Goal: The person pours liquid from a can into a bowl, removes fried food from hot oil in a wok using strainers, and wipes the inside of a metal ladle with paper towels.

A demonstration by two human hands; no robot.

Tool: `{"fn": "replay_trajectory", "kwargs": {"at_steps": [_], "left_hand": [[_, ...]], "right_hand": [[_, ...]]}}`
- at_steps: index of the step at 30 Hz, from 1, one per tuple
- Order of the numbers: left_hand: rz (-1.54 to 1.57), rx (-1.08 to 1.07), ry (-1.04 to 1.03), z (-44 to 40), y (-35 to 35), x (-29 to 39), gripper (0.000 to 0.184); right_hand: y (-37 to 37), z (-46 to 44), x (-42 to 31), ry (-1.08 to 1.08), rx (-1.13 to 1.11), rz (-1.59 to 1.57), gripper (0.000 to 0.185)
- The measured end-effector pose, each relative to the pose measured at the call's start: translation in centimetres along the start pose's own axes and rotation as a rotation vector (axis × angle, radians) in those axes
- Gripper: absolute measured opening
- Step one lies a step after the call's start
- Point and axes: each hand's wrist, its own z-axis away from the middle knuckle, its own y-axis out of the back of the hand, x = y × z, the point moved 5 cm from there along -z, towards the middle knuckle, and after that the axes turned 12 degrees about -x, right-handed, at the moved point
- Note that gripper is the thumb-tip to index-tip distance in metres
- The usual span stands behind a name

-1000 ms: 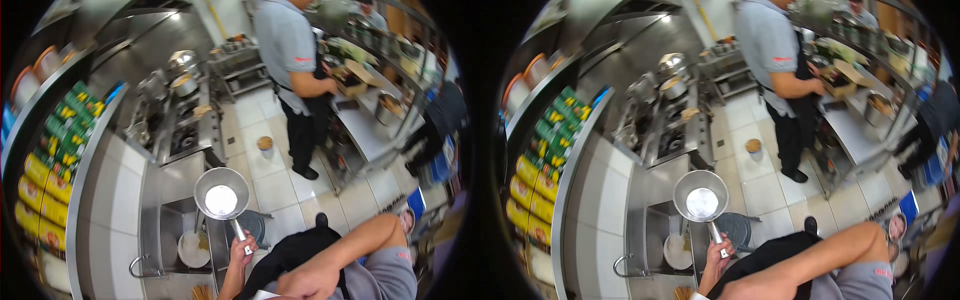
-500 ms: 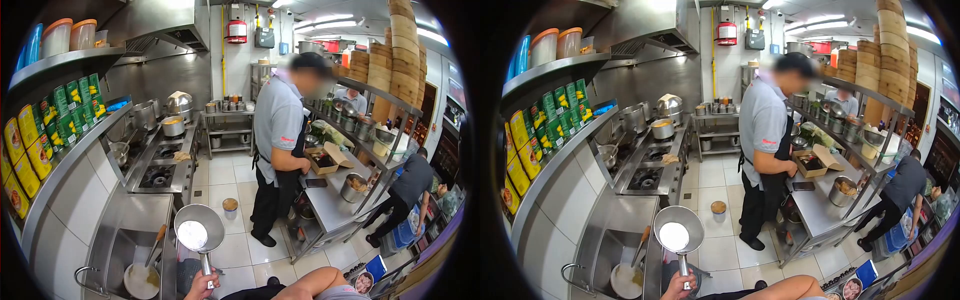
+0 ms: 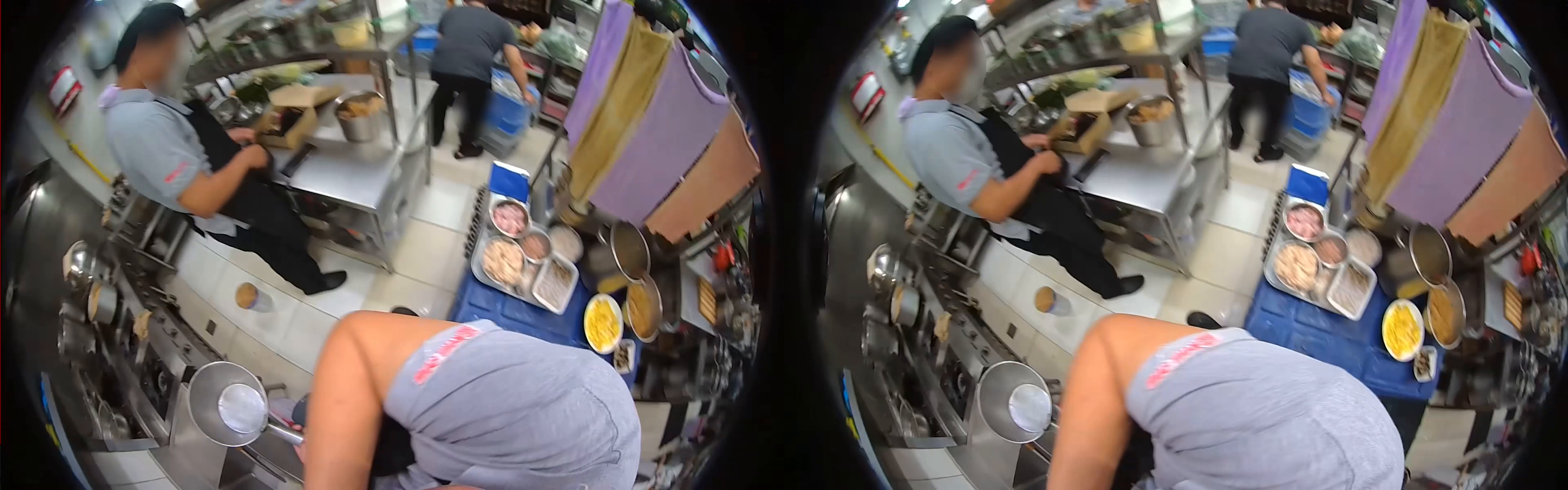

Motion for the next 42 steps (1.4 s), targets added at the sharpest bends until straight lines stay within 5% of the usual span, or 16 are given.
{"fn": "replay_trajectory", "kwargs": {"at_steps": [8,10,13,24,26,29,32,34,36,39,40,42], "left_hand": [[0.117,-0.021,0.031,1.1,-1.0,0.8,0.036],[-0.111,0.079,-0.032,1.3,0.6,0.5,0.038],[0.139,-0.062,0.012,0.9,0.4,0.3,0.04],[0.09,-0.067,0.032,-0.7,-1.6,1.4,0.036],[0.099,-0.128,0.055,-1.4,-2.2,1.5,0.034],[0.081,-0.139,0.078,-2.1,-3.8,1.5,0.032],[0.105,-0.197,0.092,-2.8,-5.4,1.2,0.031],[0.091,-0.253,0.067,-3.4,-7.8,1.2,0.031],[0.052,-0.228,0.03,-3.7,-10.8,1.2,0.036],[0.085,-0.289,-0.02,-6.5,-12.5,-0.3,0.042],[0.06,-0.266,-0.022,-7.7,-12.9,-1.0,0.039],[0.097,-0.21,-0.031,-10.2,-12.8,-2.4,0.038]], "right_hand": [[2.3,-1.8,-0.5,0.06,-0.078,-0.105,0.029],[3.3,-2.7,-0.3,0.059,-0.13,-0.102,0.026],[3.8,-3.0,-1.1,0.072,-0.219,-0.106,0.021],[5.7,2.6,-9.9,0.029,-0.607,0.046,0.015],[7.4,3.6,-11.3,0.089,-0.362,-0.076,0.018],[8.4,6.7,-11.9,0.121,-0.454,-0.096,0.028],[11.2,10.7,-11.4,0.245,-0.164,-0.275,0.032],[14.9,15.9,-6.1,0.022,0.372,-0.185,0.015],[17.5,20.0,-0.5,-0.358,0.846,-0.196,0.025],[18.3,23.8,11.4,-0.539,0.979,-0.185,0.03],[18.3,23.4,12.6,-0.778,0.809,0.019,0.035],[17.7,22.4,14.5,-0.739,0.479,0.521,0.046]]}}
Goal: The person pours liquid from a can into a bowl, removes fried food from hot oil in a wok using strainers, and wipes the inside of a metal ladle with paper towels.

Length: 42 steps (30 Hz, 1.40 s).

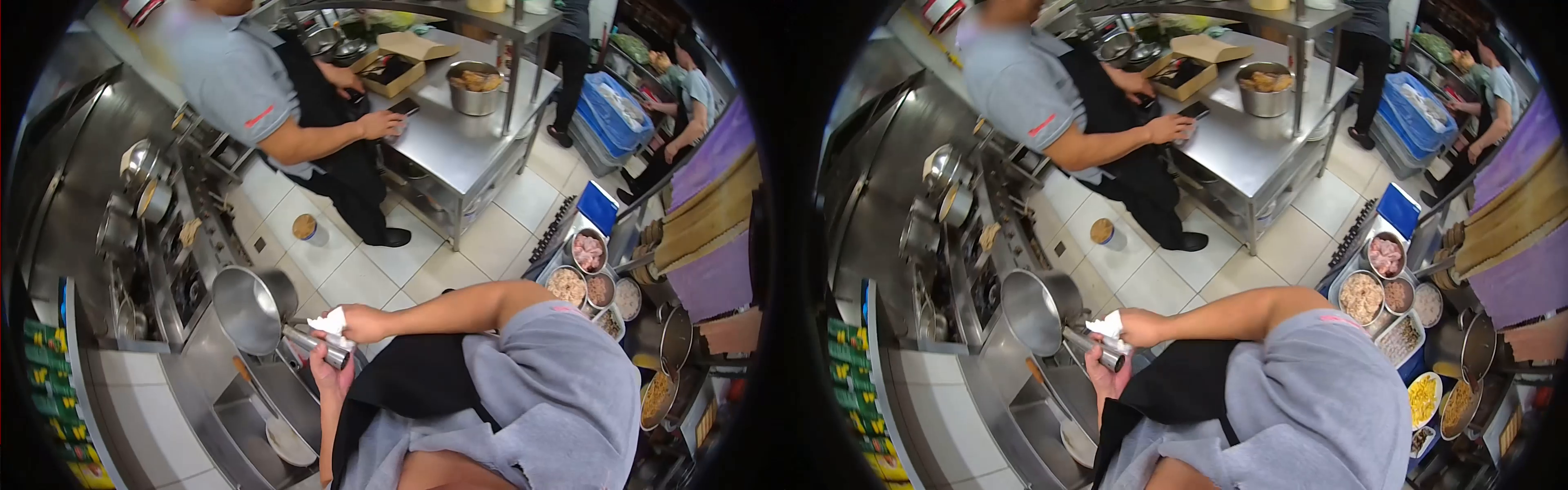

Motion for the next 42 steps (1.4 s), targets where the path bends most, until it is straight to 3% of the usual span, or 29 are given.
{"fn": "replay_trajectory", "kwargs": {"at_steps": [1,2,4,7,10,12,14,16,17,19,20,22,25,26,29,31,34,38,40,42], "left_hand": [[0.002,0.208,0.046,-0.6,0.4,-0.8,0.04],[0.012,0.319,0.105,-1.2,1.9,-1.5,0.042],[-0.036,0.4,0.135,-2.6,3.6,-2.7,0.039],[-0.102,0.429,0.113,-4.3,4.0,-3.3,0.028],[-0.102,0.435,0.078,-5.4,4.9,-3.3,0.031],[-0.198,0.411,0.096,-5.4,6.0,-3.0,0.032],[-0.406,0.341,0.049,-5.8,7.5,-2.9,0.028],[-0.486,0.296,0.021,-6.1,7.7,-2.9,0.025],[-0.463,0.28,0.021,-6.3,6.9,-2.9,0.023],[-1.088,0.297,0.005,-6.2,3.8,-1.7,0.011],[-1.088,0.297,0.003,-6.8,3.3,-1.9,0.011],[-0.812,0.343,0.044,-8.6,3.1,-2.1,0.016],[-0.393,0.409,0.101,-10.8,2.5,-2.4,0.023],[-0.254,0.429,0.114,-11.1,2.1,-2.7,0.025],[-0.267,0.461,0.086,-11.1,0.5,-2.3,0.029],[-0.222,0.494,0.063,-11.0,-1.7,-2.5,0.033],[-0.176,0.425,0.072,-9.9,0.2,-3.5,0.036],[-0.122,0.497,0.06,-7.1,1.8,-4.7,0.039],[-0.129,0.455,0.158,-5.7,2.4,-4.8,0.024],[-0.217,0.511,0.149,-4.5,-2.8,-4.1,0.021]], "right_hand": [[0.1,0.3,0.7,-0.07,0.021,0.087,0.044],[2.1,1.0,-0.7,-0.148,-0.116,0.335,0.051],[4.0,1.9,-0.8,-0.237,-0.248,0.448,0.061],[9.9,5.2,0.5,-0.273,-0.328,0.343,0.067],[22.9,10.3,2.5,-0.092,-0.32,0.11,0.059],[35.5,17.5,-2.5,0.065,0.123,0.128,0.032],[46.8,25.8,-8.8,-0.108,0.505,0.603,0.024],[55.1,33.8,-12.1,0.021,1.049,0.215,0.019],[59.2,37.2,-12.3,0.041,1.291,0.404,0.017],[65.8,41.1,-12.5,-0.15,1.558,0.943,0.023],[68.5,41.6,-11.9,-0.149,1.558,0.943,0.023],[72.6,40.3,-10.7,-0.429,1.445,1.289,0.024],[76.0,37.7,-9.4,-0.671,1.365,1.361,0.032],[76.7,37.4,-8.8,-0.665,1.364,1.357,0.032],[78.6,37.0,-7.1,-0.972,1.325,1.352,0.031],[78.9,36.9,-6.9,-0.973,1.343,1.362,0.031],[79.2,37.0,-6.9,-1.05,1.353,1.322,0.032],[79.3,36.8,-7.2,-1.104,1.27,1.271,0.027],[80.0,36.8,-7.1,-1.161,1.265,1.176,0.027],[80.3,36.8,-6.8,-1.167,1.252,1.158,0.027]]}}
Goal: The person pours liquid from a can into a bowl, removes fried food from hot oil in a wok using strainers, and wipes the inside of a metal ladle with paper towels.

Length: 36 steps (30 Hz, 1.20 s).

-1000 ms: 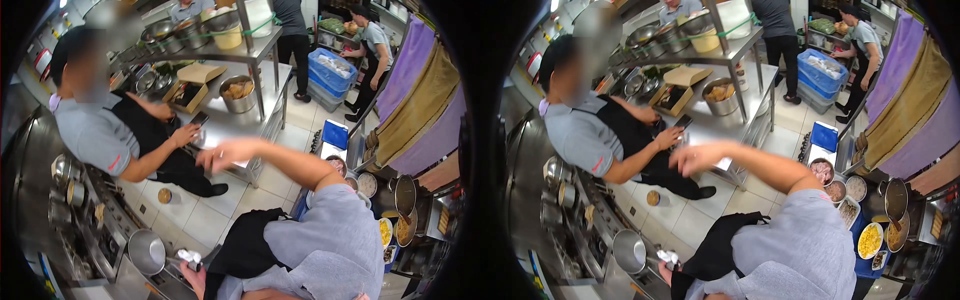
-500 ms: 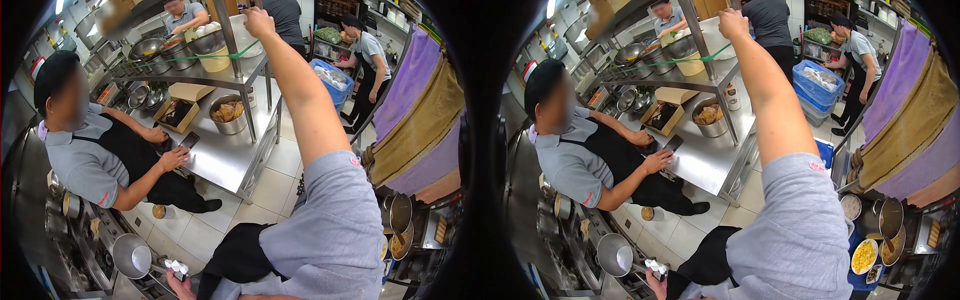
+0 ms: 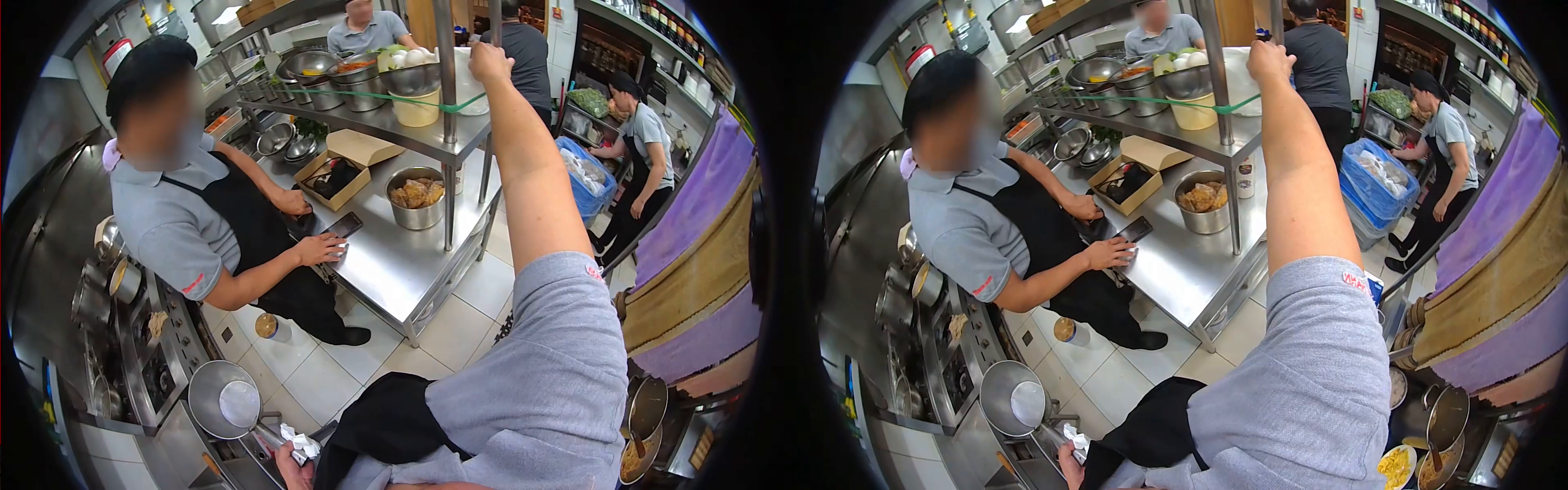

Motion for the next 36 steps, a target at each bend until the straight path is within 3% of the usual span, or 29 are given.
{"fn": "replay_trajectory", "kwargs": {"at_steps": [2,4,6,7,10,11,14,17,20,22,24,27,29,32,34,35,36], "left_hand": [[-0.005,0.078,0.128,1.8,-0.4,-0.1,0.018],[-0.016,0.022,0.124,0.4,2.9,-1.9,0.028],[-0.348,0.067,-0.121,-0.1,4.6,-1.3,0.021],[-0.335,0.088,-0.112,0.7,3.6,-1.2,0.02],[-0.285,0.097,-0.036,4.5,-2.1,0.5,0.019],[-0.197,0.096,0.0,2.8,1.7,-1.4,0.04],[-0.244,0.036,0.013,2.9,2.9,-1.6,0.039],[-0.246,0.026,0.012,3.9,2.0,-1.1,0.038],[-0.286,-0.036,0.052,3.1,4.2,-1.8,0.037],[-0.29,-0.13,0.117,2.7,5.4,-2.1,0.033],[-0.304,-0.094,0.132,2.9,5.6,-1.8,0.032],[-0.208,-0.199,0.134,1.6,5.8,-2.1,0.034],[-0.19,-0.257,0.187,1.1,4.8,-1.5,0.035],[-0.153,-0.393,0.249,-0.6,6.0,-2.6,0.036],[-0.184,-0.437,0.242,-0.1,5.6,-1.9,0.037],[-0.216,-0.498,0.223,0.2,4.9,-1.4,0.038],[-0.215,-0.505,0.225,0.7,4.4,-0.7,0.038]], "right_hand": [[-0.7,-0.6,0.3,-0.031,-0.001,0.006,0.024],[-0.7,-0.8,0.3,-0.022,0.007,0.011,0.023],[0.6,-0.3,0.2,-0.01,0.141,-0.029,0.021],[1.3,-0.1,0.3,0.008,0.212,-0.064,0.019],[3.0,1.2,1.3,0.032,0.306,-0.283,0.031],[3.5,2.2,2.2,-0.025,0.237,-0.411,0.032],[3.6,3.3,6.1,-0.149,0.389,-0.621,0.032],[0.9,2.5,10.8,-0.041,0.453,-0.995,0.044],[2.3,11.8,5.9,0.243,0.317,-1.546,0.058],[1.9,18.1,1.8,0.349,0.058,-1.777,0.056],[-1.5,23.7,-1.4,0.313,-0.19,-1.868,0.05],[-8.3,34.4,-7.8,0.205,-0.528,-1.996,0.042],[-11.8,43.1,-13.7,-0.027,-0.839,-2.081,0.04],[-13.4,54.1,-22.2,-0.105,-1.265,-2.057,0.036],[-11.6,58.1,-26.3,-0.147,-1.317,-1.998,0.034],[-10.5,59.3,-28.0,-0.012,-1.185,-1.924,0.034],[-9.4,59.8,-29.0,0.515,-0.925,-1.515,0.036]]}}
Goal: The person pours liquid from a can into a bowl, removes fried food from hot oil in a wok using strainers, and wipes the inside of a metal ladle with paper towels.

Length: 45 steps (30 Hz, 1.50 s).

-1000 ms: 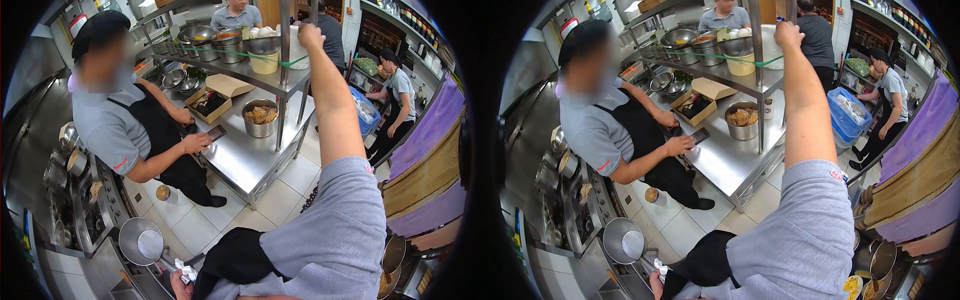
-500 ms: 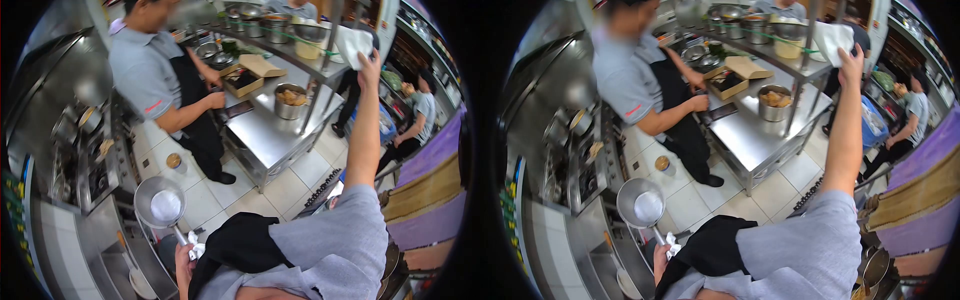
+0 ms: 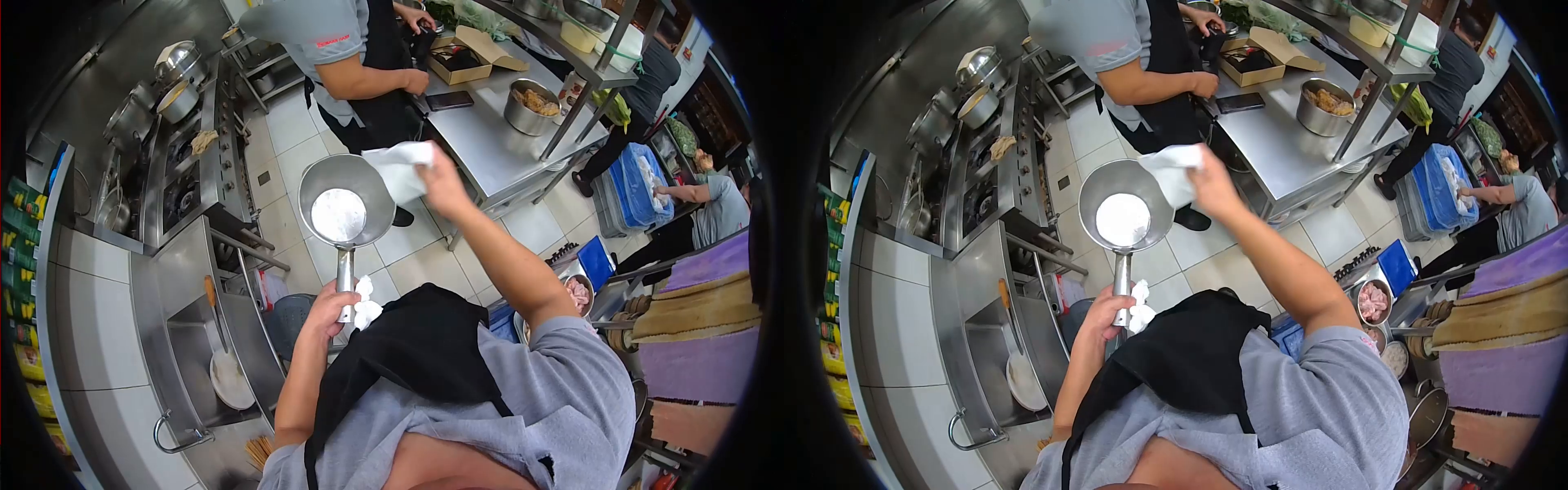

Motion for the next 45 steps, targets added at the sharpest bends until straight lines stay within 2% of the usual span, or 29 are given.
{"fn": "replay_trajectory", "kwargs": {"at_steps": [2,4,6,7,8,10,11,12,14,15,17,18,19,20,21,22,24,26,27,31,33,34,36,37,38,41,42,44,45], "left_hand": [[-0.08,-0.028,0.026,1.3,-1.0,1.2,0.036],[-0.222,0.0,0.023,2.0,-0.8,2.1,0.035],[-0.362,0.03,0.026,3.1,-0.7,2.6,0.034],[-0.456,0.012,-0.019,3.5,-1.0,3.3,0.034],[-0.549,-0.008,-0.069,3.7,-1.2,3.9,0.033],[-0.618,0.009,-0.072,3.4,-0.3,3.3,0.031],[-0.658,-0.002,-0.053,3.8,-0.9,3.5,0.031],[-0.698,-0.017,-0.034,4.0,-1.3,3.7,0.03],[-0.635,-0.036,-0.034,4.3,0.1,2.1,0.03],[-0.576,-0.046,-0.032,4.6,0.9,1.3,0.031],[-0.626,-0.041,-0.016,5.7,1.9,0.4,0.031],[-0.672,-0.041,-0.01,6.2,2.1,0.1,0.032],[-0.652,-0.048,-0.004,6.7,2.0,0.2,0.033],[-0.649,-0.041,-0.008,6.8,2.4,0.2,0.033],[-0.578,-0.059,-0.023,6.8,2.7,-0.1,0.035],[-0.504,-0.078,-0.037,6.9,2.8,-0.4,0.036],[-0.45,-0.068,-0.03,7.4,2.6,-0.4,0.037],[-0.422,-0.066,-0.038,7.7,2.4,0.5,0.038],[-0.469,-0.09,-0.065,8.0,2.2,0.6,0.037],[-0.658,-0.088,-0.094,9.1,0.8,2.1,0.035],[-0.725,-0.041,-0.107,9.3,0.8,2.1,0.034],[-0.66,-0.088,-0.115,9.3,0.7,1.7,0.033],[-0.591,-0.141,-0.101,9.1,0.7,0.6,0.032],[-0.578,-0.152,-0.088,9.1,0.3,0.5,0.033],[-0.562,-0.161,-0.074,9.1,0.0,0.4,0.033],[-0.551,-0.145,-0.126,9.0,0.0,0.5,0.035],[-0.552,-0.137,-0.129,9.2,0.1,0.7,0.035],[-0.515,-0.098,-0.17,9.6,-0.2,1.5,0.036],[-0.484,-0.073,-0.187,9.7,-0.2,1.5,0.037]], "right_hand": [[-4.9,0.8,-4.3,0.46,-0.235,0.5,0.039],[-8.2,1.6,-4.2,0.707,-0.494,1.071,0.031],[-8.3,0.5,0.6,0.703,-0.609,1.37,0.026],[-7.7,-0.4,3.7,0.551,-0.694,1.588,0.029],[-8.0,-0.6,4.3,0.582,-0.619,1.626,0.032],[-10.7,0.4,5.7,0.473,-0.507,1.613,0.034],[-12.3,0.7,6.9,0.244,-0.564,1.536,0.037],[-13.7,0.8,8.2,-0.03,-0.694,1.24,0.039],[-16.3,2.2,7.8,-0.322,-0.862,0.902,0.035],[-16.4,2.7,6.7,-0.321,-0.866,0.896,0.035],[-15.8,3.5,5.1,-0.352,-0.662,0.354,0.024],[-16.2,3.1,10.3,-0.513,-0.657,-0.55,0.025],[-15.5,2.7,7.3,-0.537,-0.566,-0.684,0.03],[-14.8,1.9,4.5,-0.43,-0.508,-0.676,0.03],[-13.7,0.6,2.8,-0.241,-0.445,-0.455,0.028],[-12.5,-0.5,0.1,0.06,-0.372,0.073,0.032],[-12.3,-0.9,-3.7,0.2,-0.23,0.59,0.031],[-15.8,0.8,-3.8,0.709,-0.438,1.157,0.025],[-16.7,1.1,-2.2,0.613,-0.623,1.286,0.021],[-17.3,2.0,1.6,0.644,-0.73,1.462,0.019],[-16.9,0.6,3.6,0.095,-0.648,1.405,0.018],[-17.6,0.4,3.5,0.106,-0.649,1.41,0.018],[-18.8,0.2,4.7,-0.261,-0.728,0.841,0.025],[-19.0,0.3,4.9,-0.185,-0.369,0.669,0.036],[-19.6,-0.8,4.8,-0.179,-0.371,0.671,0.036],[-20.0,-3.9,4.5,-0.226,-0.001,-0.272,0.032],[-20.0,-3.8,4.3,-0.223,-0.008,-0.276,0.032],[-20.5,-2.5,-1.0,0.405,-0.179,0.706,0.036],[-20.8,-1.8,-2.1,0.588,-0.182,0.955,0.035]]}}
